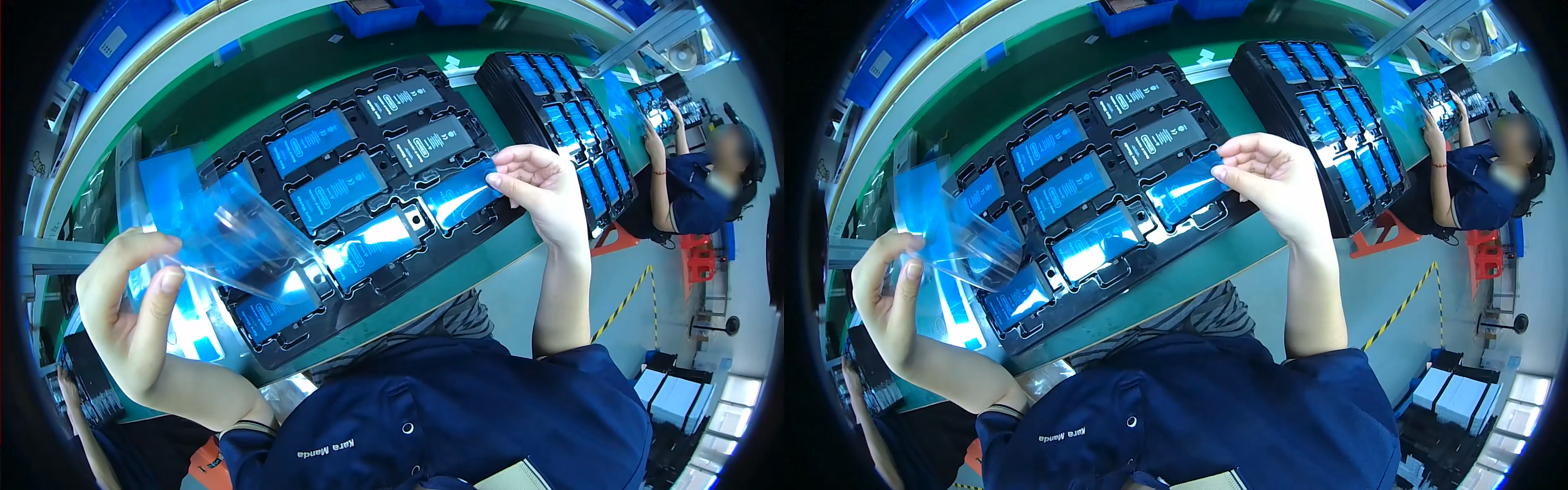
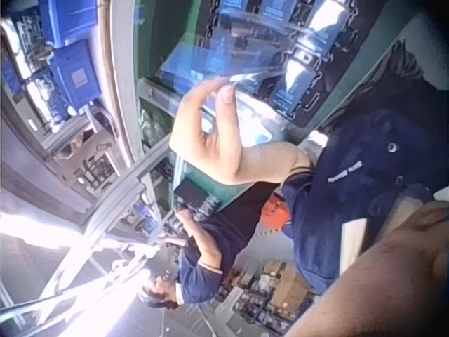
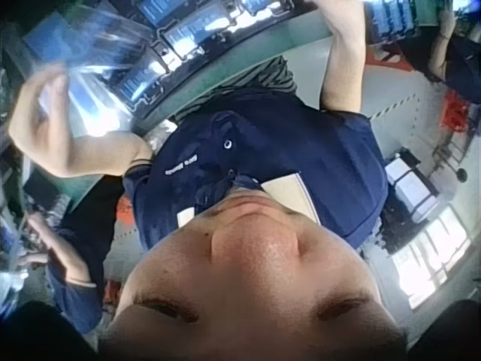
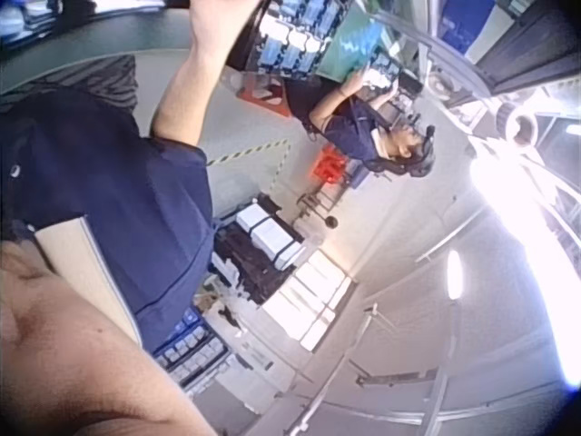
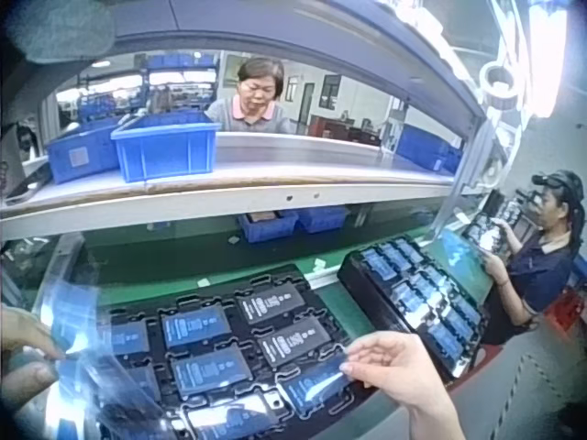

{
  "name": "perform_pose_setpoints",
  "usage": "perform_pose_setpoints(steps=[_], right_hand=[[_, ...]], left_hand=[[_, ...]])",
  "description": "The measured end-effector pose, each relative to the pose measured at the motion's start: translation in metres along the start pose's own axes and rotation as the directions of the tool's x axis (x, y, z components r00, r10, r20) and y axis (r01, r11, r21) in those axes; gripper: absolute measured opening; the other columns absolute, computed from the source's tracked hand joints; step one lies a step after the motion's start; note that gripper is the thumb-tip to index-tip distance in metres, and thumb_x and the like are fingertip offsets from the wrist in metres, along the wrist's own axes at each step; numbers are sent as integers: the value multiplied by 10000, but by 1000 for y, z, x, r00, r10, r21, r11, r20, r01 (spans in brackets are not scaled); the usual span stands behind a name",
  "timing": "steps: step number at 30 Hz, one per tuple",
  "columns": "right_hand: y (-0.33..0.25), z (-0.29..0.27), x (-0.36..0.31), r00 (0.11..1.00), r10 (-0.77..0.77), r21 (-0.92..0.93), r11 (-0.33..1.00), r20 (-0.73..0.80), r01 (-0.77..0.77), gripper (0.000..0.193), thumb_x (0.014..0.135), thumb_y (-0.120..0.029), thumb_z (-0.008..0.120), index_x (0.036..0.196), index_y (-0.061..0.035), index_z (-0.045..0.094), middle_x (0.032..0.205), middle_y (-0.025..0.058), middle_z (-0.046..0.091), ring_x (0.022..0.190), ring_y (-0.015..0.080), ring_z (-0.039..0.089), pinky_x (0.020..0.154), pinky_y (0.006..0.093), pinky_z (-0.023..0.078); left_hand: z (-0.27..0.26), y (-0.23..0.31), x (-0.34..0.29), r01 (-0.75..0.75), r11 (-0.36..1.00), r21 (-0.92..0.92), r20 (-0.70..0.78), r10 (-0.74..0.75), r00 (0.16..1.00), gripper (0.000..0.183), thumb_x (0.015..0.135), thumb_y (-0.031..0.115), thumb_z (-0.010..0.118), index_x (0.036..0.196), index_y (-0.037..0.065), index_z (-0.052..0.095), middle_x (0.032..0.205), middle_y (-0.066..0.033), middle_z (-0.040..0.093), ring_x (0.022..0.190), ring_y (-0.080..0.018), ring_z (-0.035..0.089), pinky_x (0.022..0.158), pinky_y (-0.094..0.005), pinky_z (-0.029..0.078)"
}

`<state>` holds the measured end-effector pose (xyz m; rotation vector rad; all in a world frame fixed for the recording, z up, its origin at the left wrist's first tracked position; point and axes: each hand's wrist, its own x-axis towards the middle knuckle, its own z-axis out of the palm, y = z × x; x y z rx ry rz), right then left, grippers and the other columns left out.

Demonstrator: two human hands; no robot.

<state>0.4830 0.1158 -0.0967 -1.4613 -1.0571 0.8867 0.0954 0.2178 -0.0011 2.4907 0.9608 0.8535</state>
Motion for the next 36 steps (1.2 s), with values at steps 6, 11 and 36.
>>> perform_pose_setpoints(steps=[6,11,36], right_hand=[[0,2,0,1000,-7,-2,1000,4,7,205,797,-16,758,987,1,684,827,27,686,706,36,626,547,149,450],[-2,2,-1,1000,0,12,1000,0,0,198,795,-21,760,977,4,686,815,26,684,704,37,624,576,160,467],[3,7,-5,999,-49,-58,997,6,49,207,785,-7,742,983,1,681,834,28,672,750,58,620,672,187,490]], left_hand=[[0,0,-3,0,1000,17,-12,0,1000,195,760,105,697,877,-45,653,835,-146,663,767,-246,619,769,-304,449],[2,-2,-4,-37,997,63,-26,39,999,188,760,100,699,876,-40,656,833,-138,667,773,-249,615,789,-320,448],[6,6,-1,-48,999,-25,46,49,998,258,709,148,742,851,-46,648,805,-150,663,774,-294,634,764,-355,483]])
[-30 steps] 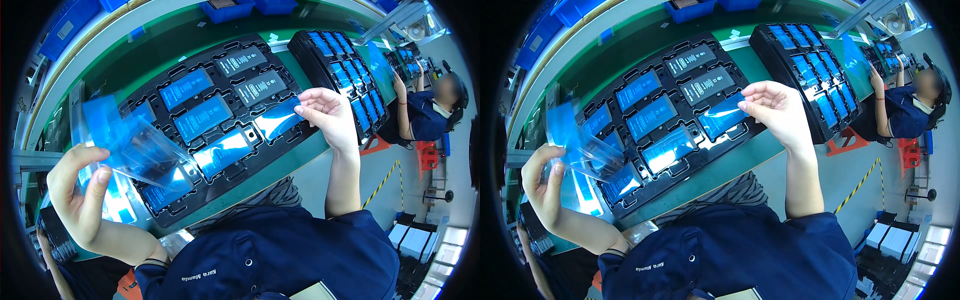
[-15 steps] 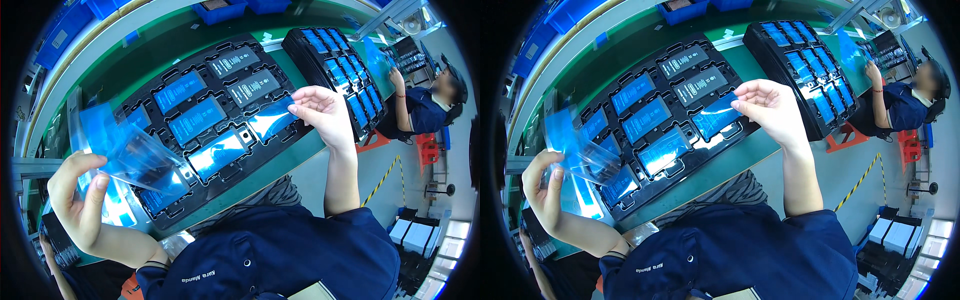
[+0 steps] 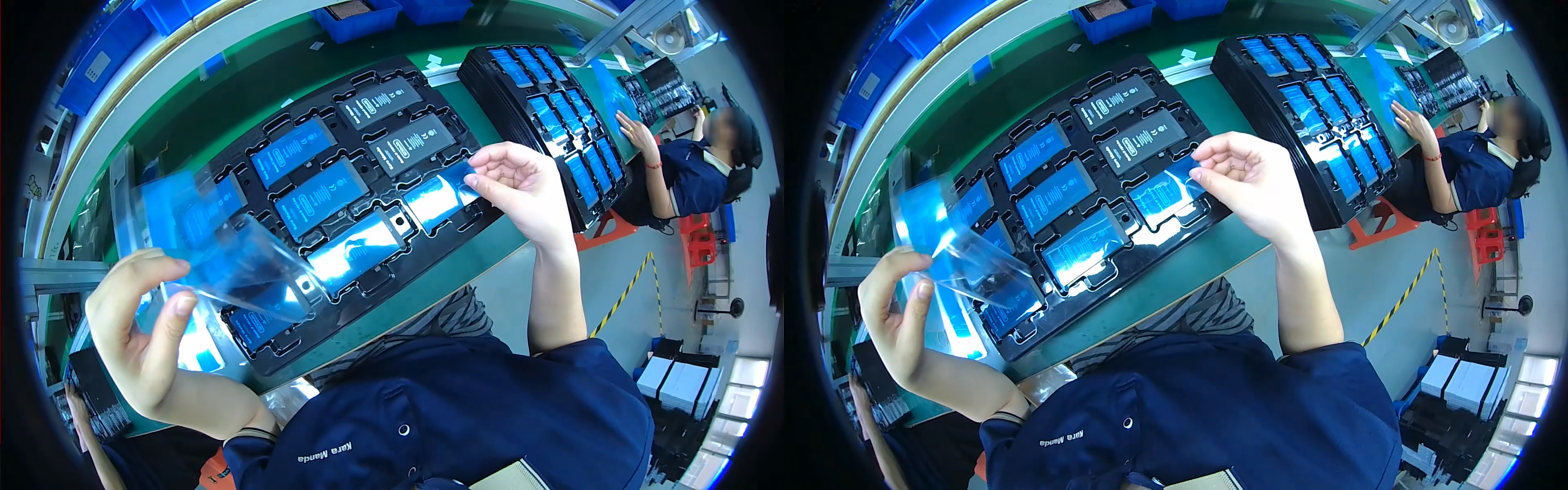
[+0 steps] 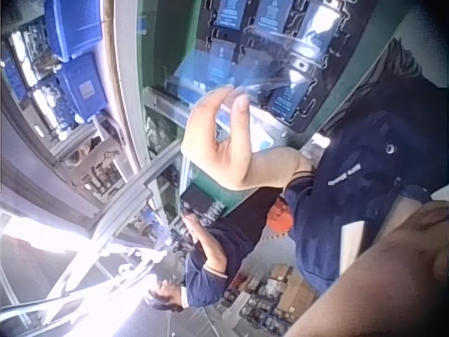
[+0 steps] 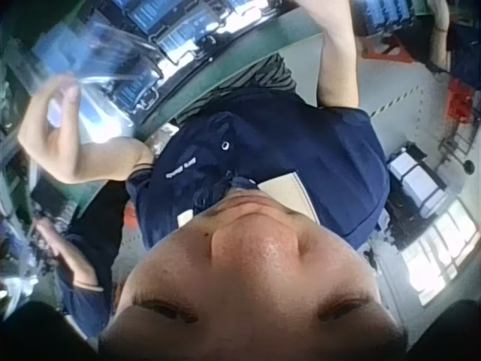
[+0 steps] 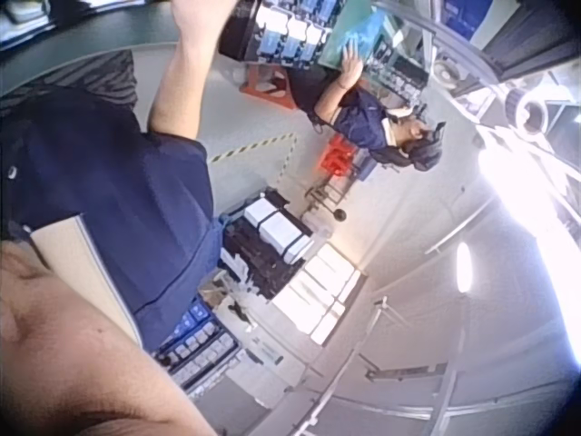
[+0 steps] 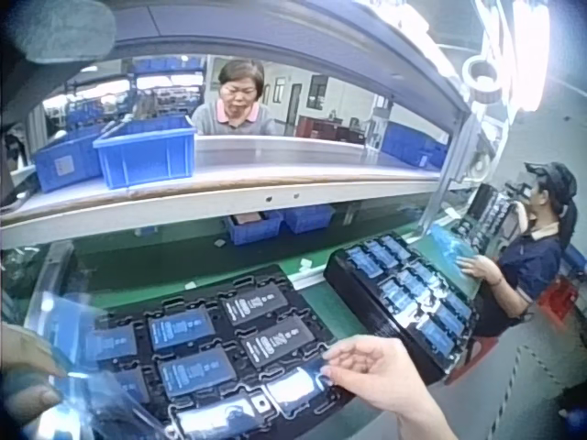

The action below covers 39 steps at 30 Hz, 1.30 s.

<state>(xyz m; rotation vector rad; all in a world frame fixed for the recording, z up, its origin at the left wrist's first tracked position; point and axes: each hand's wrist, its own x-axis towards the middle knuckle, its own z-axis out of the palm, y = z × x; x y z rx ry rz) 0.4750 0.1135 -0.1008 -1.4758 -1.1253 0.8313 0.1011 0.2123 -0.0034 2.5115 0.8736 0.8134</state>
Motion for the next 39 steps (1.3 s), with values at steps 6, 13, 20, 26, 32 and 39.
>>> perform_pose_setpoints(steps=[6,13,20,26,32,39], right_hand=[[-32,21,-11,930,-355,-641,735,-89,219,431,683,-49,785,1098,-78,671,1008,56,640,829,161,572,697,283,474],[-49,89,-23,890,-178,421,907,420,-17,506,883,93,595,1358,-23,463,1023,58,616,940,90,583,834,239,477],[-46,117,-24,925,-206,473,881,319,33,456,869,89,639,1292,15,485,967,58,615,881,82,605,786,203,494],[-48,121,-23,927,-276,374,912,255,168,446,846,120,643,1260,32,504,969,69,619,885,94,616,760,219,514],[-55,123,-21,883,-407,274,899,232,342,424,832,132,639,1231,62,513,993,102,635,898,123,628,780,241,517],[-64,130,-15,666,-720,-239,624,195,744,292,657,99,737,927,6,677,834,113,658,750,262,666,668,321,534]], left_hand=[[17,-1,16,-251,914,-319,212,327,921,537,684,420,808,873,-62,663,810,-172,675,743,-343,661,697,-372,525],[43,-1,23,-75,774,-629,403,406,820,634,930,537,506,797,-66,652,754,-189,651,693,-377,646,634,-403,513],[60,5,23,-95,948,-305,73,123,990,160,783,87,740,808,8,602,740,-113,635,726,-303,659,633,-341,503],[61,6,20,-113,945,-307,-46,104,993,228,776,41,733,997,7,685,853,-138,705,779,-292,702,659,-321,536],[57,5,19,-158,937,-312,-109,130,985,200,779,31,728,976,4,712,858,-151,714,739,-284,699,631,-323,540],[46,4,14,-129,880,-456,-13,139,990,84,738,-5,683,810,-46,696,809,-161,704,693,-264,686,634,-314,532]])
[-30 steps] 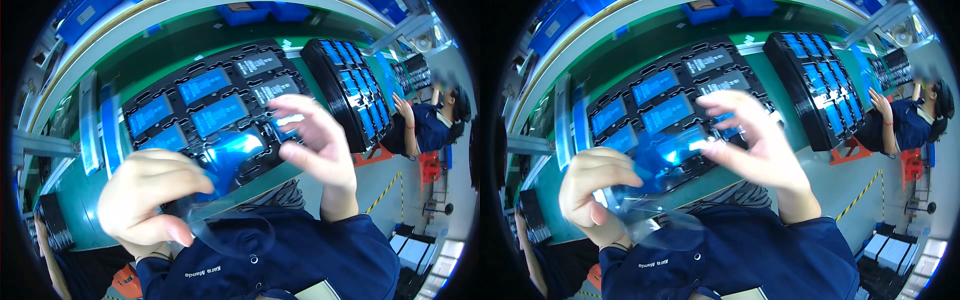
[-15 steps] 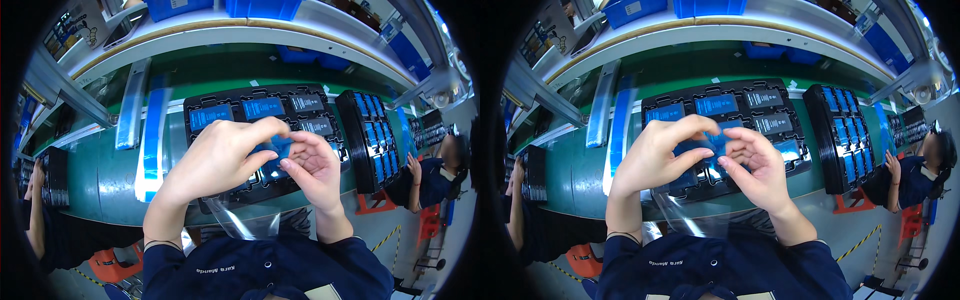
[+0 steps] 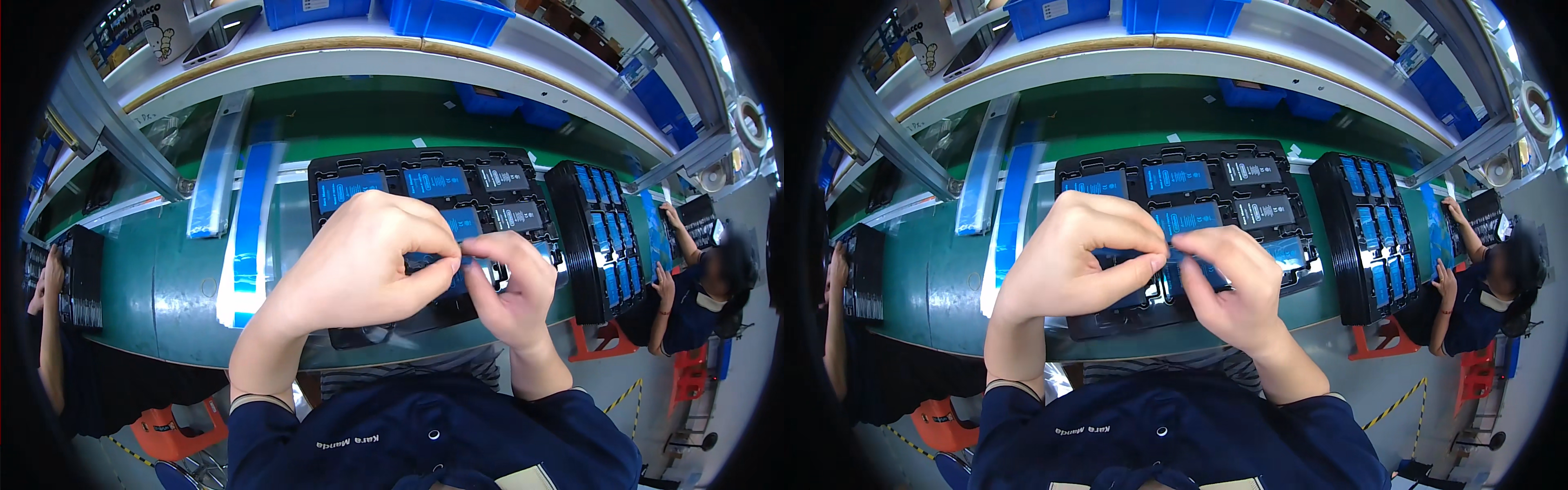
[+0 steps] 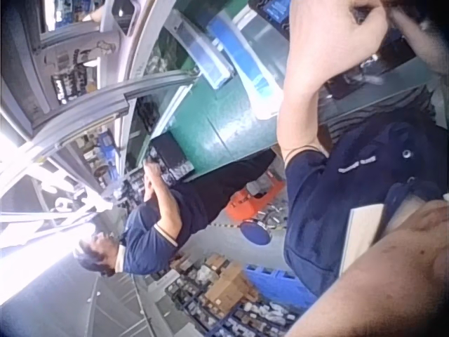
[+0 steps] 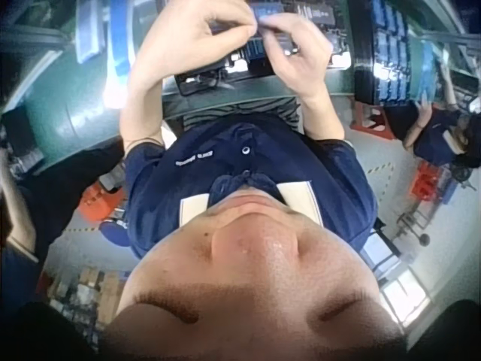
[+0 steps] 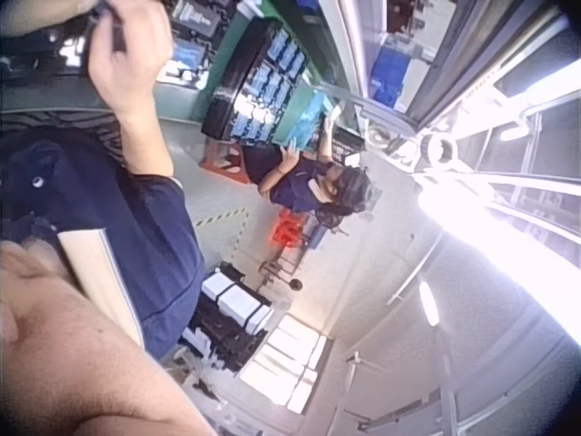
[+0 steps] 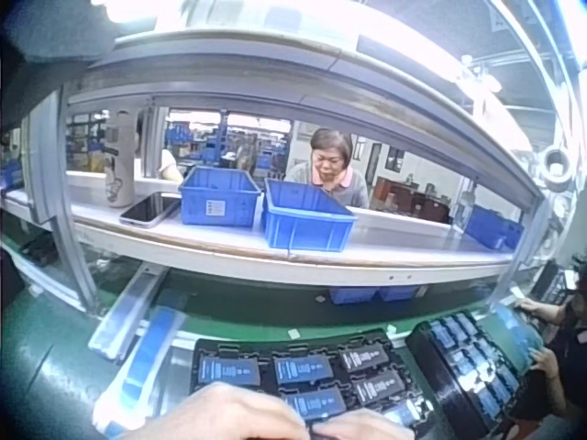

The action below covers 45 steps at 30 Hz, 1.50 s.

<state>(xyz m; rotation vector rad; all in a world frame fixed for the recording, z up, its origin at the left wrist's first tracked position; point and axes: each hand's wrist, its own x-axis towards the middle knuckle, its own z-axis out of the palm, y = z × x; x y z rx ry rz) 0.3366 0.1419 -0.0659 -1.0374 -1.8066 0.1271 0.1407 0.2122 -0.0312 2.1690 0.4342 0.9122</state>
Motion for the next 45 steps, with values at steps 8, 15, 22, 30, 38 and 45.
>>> perform_pose_setpoints(steps=[8,15,22,30,38,45], right_hand=[[1,8,-2,960,-279,-7,960,32,279,283,599,75,763,855,11,661,863,113,666,736,259,662,643,327,536],[-2,12,-1,948,-318,5,948,-2,318,324,619,78,762,927,16,681,860,108,667,718,250,662,620,314,540],[-5,13,0,932,-363,9,932,-16,363,321,617,49,771,929,6,714,844,103,654,685,234,654,585,300,534],[1,13,-7,954,-299,-172,939,17,297,328,554,-27,801,872,-94,760,1053,98,646,1030,293,585,837,379,508],[16,10,-20,998,-62,112,992,-18,63,178,770,102,689,926,22,657,901,150,689,823,249,677,770,323,538],[69,-32,-12,863,480,313,853,-158,-417,170,913,30,612,1083,24,607,963,60,641,845,76,600,770,221,498]], left_hand=[[-14,3,-4,275,955,-113,218,-246,944,108,704,23,688,783,-47,714,756,-129,697,698,-203,674,634,-301,522],[-21,3,-4,393,909,-137,274,-346,897,113,781,84,756,816,-20,730,737,-91,688,674,-117,628,606,-255,492],[-22,-6,-3,403,874,-272,386,-285,878,137,827,106,730,836,-18,674,732,-42,644,656,-74,554,595,-252,446],[-36,-19,-7,407,913,24,73,-407,910,77,873,64,578,831,13,537,720,-29,555,677,-98,512,600,-276,434],[-121,-123,-54,635,773,8,-408,-577,708,79,925,143,572,897,70,581,754,-5,578,582,-71,442,519,-228,353],[-116,-167,-65,794,587,-157,-527,-730,436,147,943,220,564,994,83,581,829,-55,667,554,-98,526,495,-240,390]])
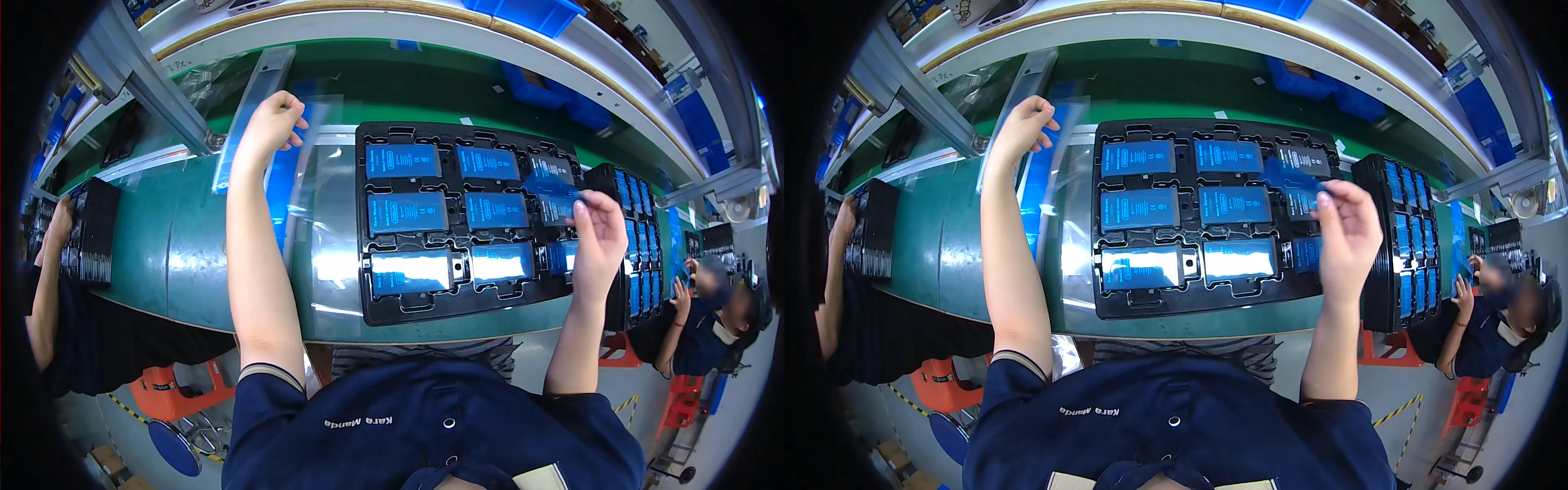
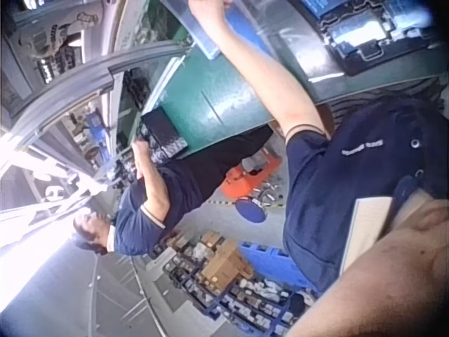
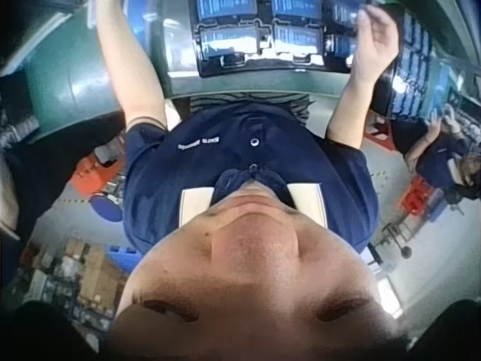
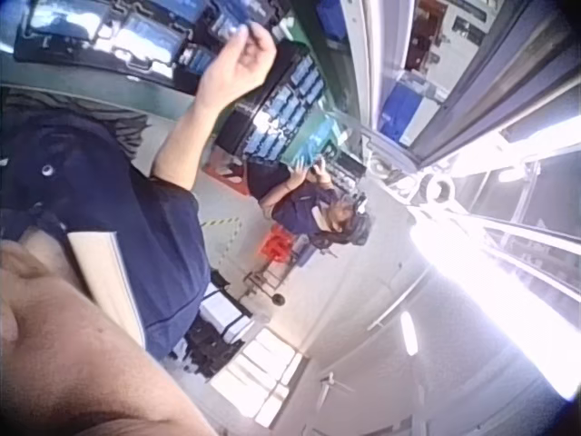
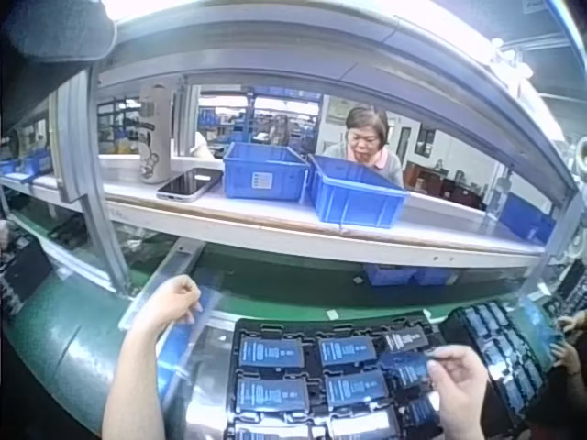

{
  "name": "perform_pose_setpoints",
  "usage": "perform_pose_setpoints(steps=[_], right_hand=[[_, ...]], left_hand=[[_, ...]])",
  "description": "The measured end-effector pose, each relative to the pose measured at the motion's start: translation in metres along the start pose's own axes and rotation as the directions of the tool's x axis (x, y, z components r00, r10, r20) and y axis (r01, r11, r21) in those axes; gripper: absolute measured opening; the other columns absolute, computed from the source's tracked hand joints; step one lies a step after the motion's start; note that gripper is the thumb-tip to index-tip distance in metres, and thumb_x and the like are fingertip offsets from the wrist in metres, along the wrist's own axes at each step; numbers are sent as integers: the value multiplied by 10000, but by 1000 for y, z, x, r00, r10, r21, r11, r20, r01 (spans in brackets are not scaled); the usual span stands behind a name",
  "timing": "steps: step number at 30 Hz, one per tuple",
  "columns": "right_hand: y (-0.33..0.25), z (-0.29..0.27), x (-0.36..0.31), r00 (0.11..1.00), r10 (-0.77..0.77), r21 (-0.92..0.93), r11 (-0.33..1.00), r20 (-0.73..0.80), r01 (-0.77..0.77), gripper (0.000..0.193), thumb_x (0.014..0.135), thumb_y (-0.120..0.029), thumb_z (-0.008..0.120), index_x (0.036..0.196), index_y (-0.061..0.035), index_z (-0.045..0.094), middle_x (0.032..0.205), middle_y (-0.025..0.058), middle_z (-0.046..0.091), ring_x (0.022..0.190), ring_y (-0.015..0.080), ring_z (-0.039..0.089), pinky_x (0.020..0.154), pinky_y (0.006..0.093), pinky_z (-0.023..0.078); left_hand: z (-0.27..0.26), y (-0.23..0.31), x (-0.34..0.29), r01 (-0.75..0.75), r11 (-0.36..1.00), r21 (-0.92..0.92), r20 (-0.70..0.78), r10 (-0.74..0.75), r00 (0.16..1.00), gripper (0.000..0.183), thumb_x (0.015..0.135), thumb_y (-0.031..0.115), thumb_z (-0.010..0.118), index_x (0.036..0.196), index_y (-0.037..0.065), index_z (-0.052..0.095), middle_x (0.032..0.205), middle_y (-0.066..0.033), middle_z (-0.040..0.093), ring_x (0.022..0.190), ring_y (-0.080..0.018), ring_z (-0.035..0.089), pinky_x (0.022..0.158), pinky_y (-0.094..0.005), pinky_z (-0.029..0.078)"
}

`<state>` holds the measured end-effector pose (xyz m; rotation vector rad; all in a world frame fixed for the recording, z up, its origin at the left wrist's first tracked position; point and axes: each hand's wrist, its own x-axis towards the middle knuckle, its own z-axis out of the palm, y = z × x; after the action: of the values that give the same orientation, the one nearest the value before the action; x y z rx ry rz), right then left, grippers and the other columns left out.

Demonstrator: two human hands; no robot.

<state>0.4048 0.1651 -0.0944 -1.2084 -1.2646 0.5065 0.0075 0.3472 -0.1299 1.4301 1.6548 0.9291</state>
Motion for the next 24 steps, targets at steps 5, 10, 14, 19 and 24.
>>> perform_pose_setpoints(steps=[5,10,14,19,24], right_hand=[[35,-45,27,993,99,62,994,-70,-95,206,891,1,661,1095,6,632,923,11,641,782,54,578,700,190,465],[40,-52,35,986,162,99,982,-26,-159,279,863,23,677,1137,-6,632,931,-1,644,803,58,599,670,186,460],[43,-52,44,968,241,47,969,69,-244,261,844,13,694,1099,7,639,912,17,648,757,53,598,650,184,458],[38,-54,42,961,263,71,960,82,-269,230,807,12,722,1029,18,663,842,23,665,718,38,608,603,154,434],[35,-60,35,950,302,75,949,82,-308,214,790,25,727,998,22,676,824,34,681,694,44,617,596,156,451]], left_hand=[[27,-12,11,34,999,5,44,-34,998,173,942,219,543,1000,59,569,834,-95,675,632,-141,628,563,-263,490],[40,-35,29,-53,998,-36,49,55,997,175,958,220,546,1003,53,568,800,-89,665,627,-143,635,559,-254,493],[28,-35,26,-57,994,94,128,45,991,336,900,262,641,1089,-15,626,868,-121,697,655,-146,665,577,-269,522],[22,-4,10,-198,856,477,32,208,978,600,873,357,661,1322,-22,538,1250,-256,601,1070,-306,647,899,-368,502],[6,35,-18,-230,815,532,93,214,972,525,873,383,657,1230,0,620,1156,-231,657,1114,-329,625,943,-377,470]])
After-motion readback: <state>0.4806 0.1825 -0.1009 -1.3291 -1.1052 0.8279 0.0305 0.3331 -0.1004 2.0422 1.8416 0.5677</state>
